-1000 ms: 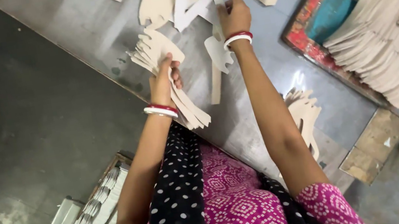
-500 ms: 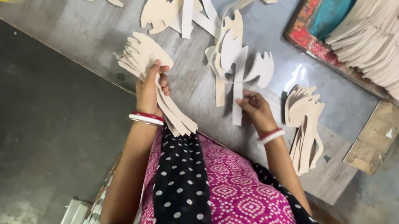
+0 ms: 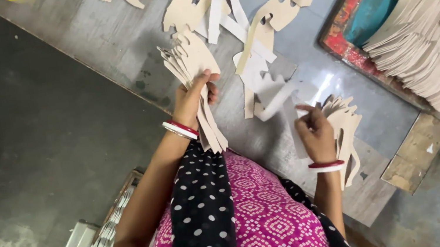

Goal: The person sorts and stacks light-colored wooden pieces shaped like hands on a metal table. They pick up individual pieces, align them, and form neat piles while occasionally moving other pieces aside.

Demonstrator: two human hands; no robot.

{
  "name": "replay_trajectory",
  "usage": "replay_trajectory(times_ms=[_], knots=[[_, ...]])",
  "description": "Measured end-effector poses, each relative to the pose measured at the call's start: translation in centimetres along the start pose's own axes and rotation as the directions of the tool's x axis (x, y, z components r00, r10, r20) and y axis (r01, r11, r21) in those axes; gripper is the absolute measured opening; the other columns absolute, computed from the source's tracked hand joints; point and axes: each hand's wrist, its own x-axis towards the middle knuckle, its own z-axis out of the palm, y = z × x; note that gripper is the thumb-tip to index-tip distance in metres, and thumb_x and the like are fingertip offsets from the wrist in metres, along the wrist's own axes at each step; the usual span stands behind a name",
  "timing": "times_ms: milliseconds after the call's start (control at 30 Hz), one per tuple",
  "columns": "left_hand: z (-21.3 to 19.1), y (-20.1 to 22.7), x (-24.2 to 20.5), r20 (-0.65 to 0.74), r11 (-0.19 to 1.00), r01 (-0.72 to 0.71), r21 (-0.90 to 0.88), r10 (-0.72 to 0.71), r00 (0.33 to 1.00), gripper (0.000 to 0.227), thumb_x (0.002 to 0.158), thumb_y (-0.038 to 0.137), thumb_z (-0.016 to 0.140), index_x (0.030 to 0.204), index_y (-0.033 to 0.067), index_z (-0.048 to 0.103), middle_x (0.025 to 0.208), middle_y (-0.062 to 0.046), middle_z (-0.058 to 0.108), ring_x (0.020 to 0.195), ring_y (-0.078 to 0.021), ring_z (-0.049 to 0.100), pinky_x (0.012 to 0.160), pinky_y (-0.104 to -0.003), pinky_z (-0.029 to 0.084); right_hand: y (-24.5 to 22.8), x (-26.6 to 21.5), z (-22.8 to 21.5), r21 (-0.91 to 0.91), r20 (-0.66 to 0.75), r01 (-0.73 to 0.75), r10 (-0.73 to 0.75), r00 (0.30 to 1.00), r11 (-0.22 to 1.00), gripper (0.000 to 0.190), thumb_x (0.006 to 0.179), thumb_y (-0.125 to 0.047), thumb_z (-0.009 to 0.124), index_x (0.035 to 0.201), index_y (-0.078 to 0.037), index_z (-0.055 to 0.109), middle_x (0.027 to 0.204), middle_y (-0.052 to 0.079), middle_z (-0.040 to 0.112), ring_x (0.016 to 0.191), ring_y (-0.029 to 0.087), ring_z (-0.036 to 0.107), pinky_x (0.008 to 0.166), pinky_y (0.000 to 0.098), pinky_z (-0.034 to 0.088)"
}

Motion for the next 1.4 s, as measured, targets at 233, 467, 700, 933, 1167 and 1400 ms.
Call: replay_trajectory(times_ms=[233, 467, 700, 933, 1167, 1400], knots=[[0.3, 0.9, -0.2, -0.034, 1.0, -0.008, 0.014, 0.008, 0.999, 0.026, 0.094, 0.025, 0.071, 0.1, 0.0007, 0.075, 0.078, -0.003, 0.071, 0.061, -0.0097, 0.06, 0.053, -0.025, 0.046, -0.8, -1.0, 1.2, -0.706, -0.169, -0.147, 0.037, 0.985, 0.692, 0.038, 0.095, -0.046, 0.07, 0.096, -0.009, 0.078, 0.092, 0.013, 0.074, 0.08, 0.032, 0.071, 0.072, 0.0445, 0.054], [0.2, -0.7, 0.1, -0.02, 1.0, -0.009, 0.028, 0.01, 1.0, 0.025, 0.095, 0.024, 0.072, 0.101, -0.0001, 0.074, 0.081, -0.004, 0.071, 0.059, -0.0076, 0.056, 0.048, -0.023, 0.04, -0.1, 3.2, 4.2, -0.731, -0.289, -0.259, 0.057, 0.956, 0.631, 0.045, 0.094, -0.05, 0.069, 0.091, -0.005, 0.076, 0.086, 0.015, 0.075, 0.081, 0.036, 0.07, 0.072, 0.0466, 0.054], [1.9, 0.6, -1.0, 0.101, 0.999, -0.013, 0.033, 0.009, 0.995, 0.026, 0.096, 0.026, 0.072, 0.101, -0.0001, 0.073, 0.081, -0.003, 0.071, 0.058, -0.0063, 0.054, 0.049, -0.022, 0.04, -4.4, 1.8, 1.6, 0.324, -0.039, 0.063, -0.053, 0.998, 0.944, 0.03, 0.117, -0.023, 0.05, 0.121, 0.004, 0.064, 0.09, 0.01, 0.07, 0.077, 0.017, 0.065, 0.073, 0.0308, 0.052], [4.4, -2.1, 1.0, 0.308, 0.875, -0.178, 0.451, 0.035, 0.951, 0.029, 0.099, 0.031, 0.071, 0.101, 0.0028, 0.078, 0.077, -0.002, 0.07, 0.06, -0.0062, 0.056, 0.051, -0.023, 0.044, -2.1, -4.7, -7.0, 0.691, -0.033, -0.006, 0.039, 0.999, 0.723, 0.035, 0.117, -0.03, 0.048, 0.135, -0.001, 0.058, 0.076, 0.009, 0.064, 0.049, 0.016, 0.051, 0.044, 0.0282, 0.037], [17.6, -5.0, 0.9, 0.678, 0.464, -0.563, 0.684, -0.119, 0.726, 0.035, 0.092, 0.041, 0.067, 0.099, 0.0083, 0.076, 0.077, -0.01, 0.079, 0.07, -0.0224, 0.078, 0.068, -0.037, 0.06, 13.5, -4.3, -12.8, 0.563, 0.036, -0.406, 0.47, 0.882, 0.72, 0.034, 0.109, -0.027, 0.049, 0.122, 0.001, 0.063, 0.075, 0.008, 0.067, 0.05, 0.016, 0.058, 0.044, 0.0281, 0.045], [24.8, -20.0, 3.4, 0.859, -0.004, -0.869, 0.494, -0.149, 0.489, 0.017, 0.077, 0.024, 0.073, 0.088, 0.0113, 0.077, 0.087, -0.016, 0.075, 0.085, -0.0348, 0.073, 0.076, -0.047, 0.058, 12.9, -2.9, -12.6, 0.483, 0.189, -0.467, 0.432, 0.882, 0.741, 0.036, 0.107, -0.026, 0.051, 0.122, 0.004, 0.065, 0.096, 0.013, 0.072, 0.065, 0.018, 0.068, 0.052, 0.0279, 0.053]])
